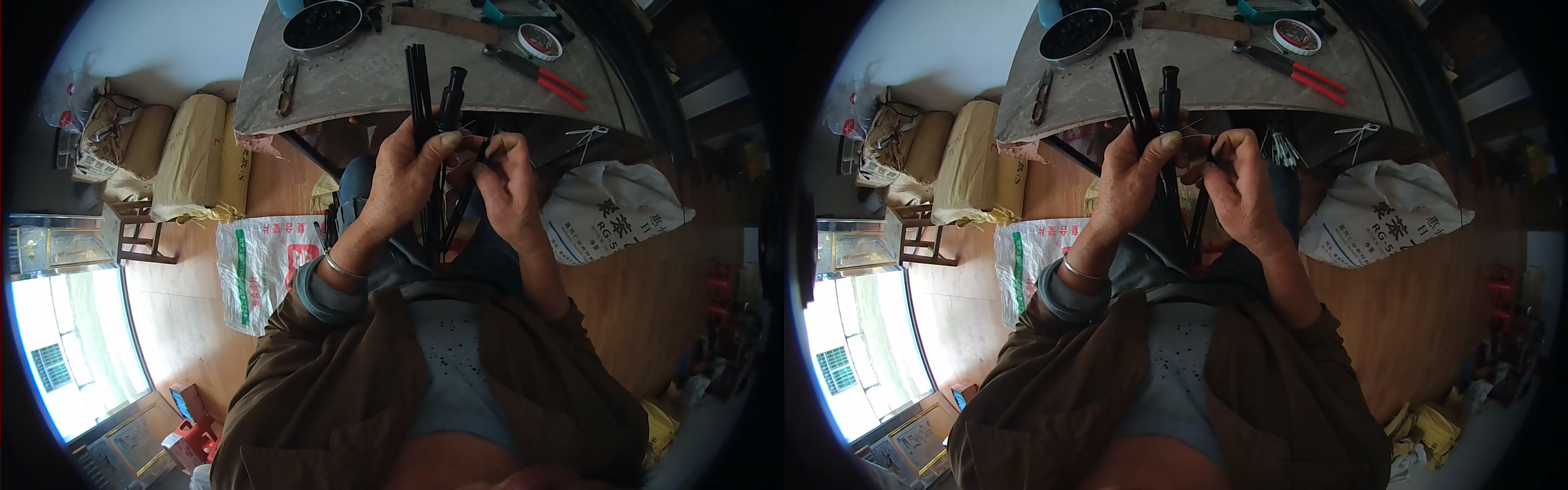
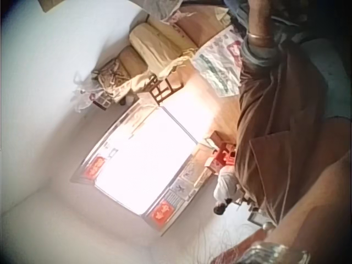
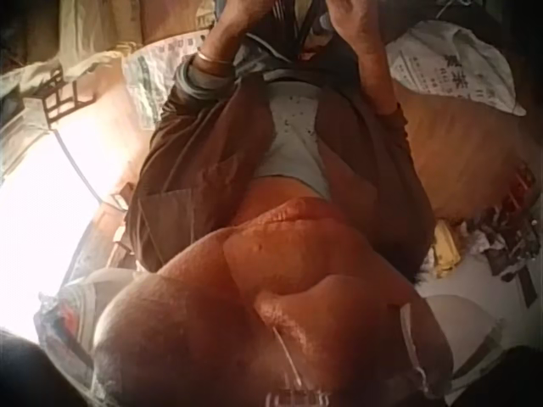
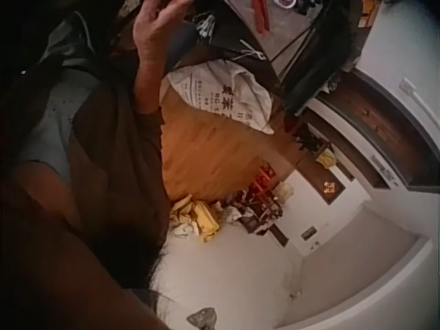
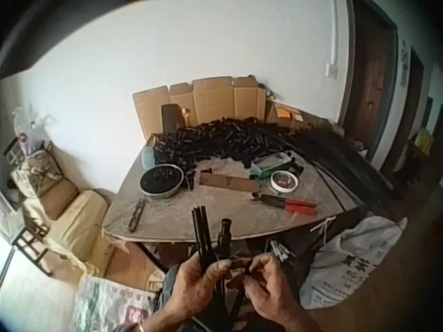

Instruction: The recorder is assembling fan-like bundles of black rods and securing them with connectors.

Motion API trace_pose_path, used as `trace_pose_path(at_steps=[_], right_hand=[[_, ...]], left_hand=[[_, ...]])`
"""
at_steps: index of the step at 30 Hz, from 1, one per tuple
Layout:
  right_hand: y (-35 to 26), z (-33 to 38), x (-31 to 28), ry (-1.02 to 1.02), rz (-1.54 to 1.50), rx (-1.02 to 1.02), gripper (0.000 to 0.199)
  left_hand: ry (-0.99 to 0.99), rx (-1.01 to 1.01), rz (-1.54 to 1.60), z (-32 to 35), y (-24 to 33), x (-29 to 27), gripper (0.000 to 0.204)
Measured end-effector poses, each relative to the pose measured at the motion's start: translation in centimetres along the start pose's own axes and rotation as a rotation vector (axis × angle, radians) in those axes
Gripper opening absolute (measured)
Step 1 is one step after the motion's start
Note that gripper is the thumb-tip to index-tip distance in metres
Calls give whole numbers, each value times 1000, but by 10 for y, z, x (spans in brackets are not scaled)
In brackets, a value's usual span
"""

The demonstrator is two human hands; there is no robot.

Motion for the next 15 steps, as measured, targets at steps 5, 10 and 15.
trace_pose_path(at_steps=[5,10,15], right_hand=[[4,1,-4,-3,7,-17,21],[7,5,-12,24,42,-16,22],[6,7,-16,39,112,11,22]], left_hand=[[-30,-48,59,-1,0,4,27],[-51,-57,105,-2,-2,5,28],[-74,-38,36,-1,1,8,29]])
Point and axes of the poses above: each hand's wrist, its own z-axis away from the middle knuckle, its own x-axis out of the palm, y = z × x, the point moved 8 cm from there along -z, towards the middle knuckle, and after that the axes turned 4 degrees about -z, right-handed, at the moved point
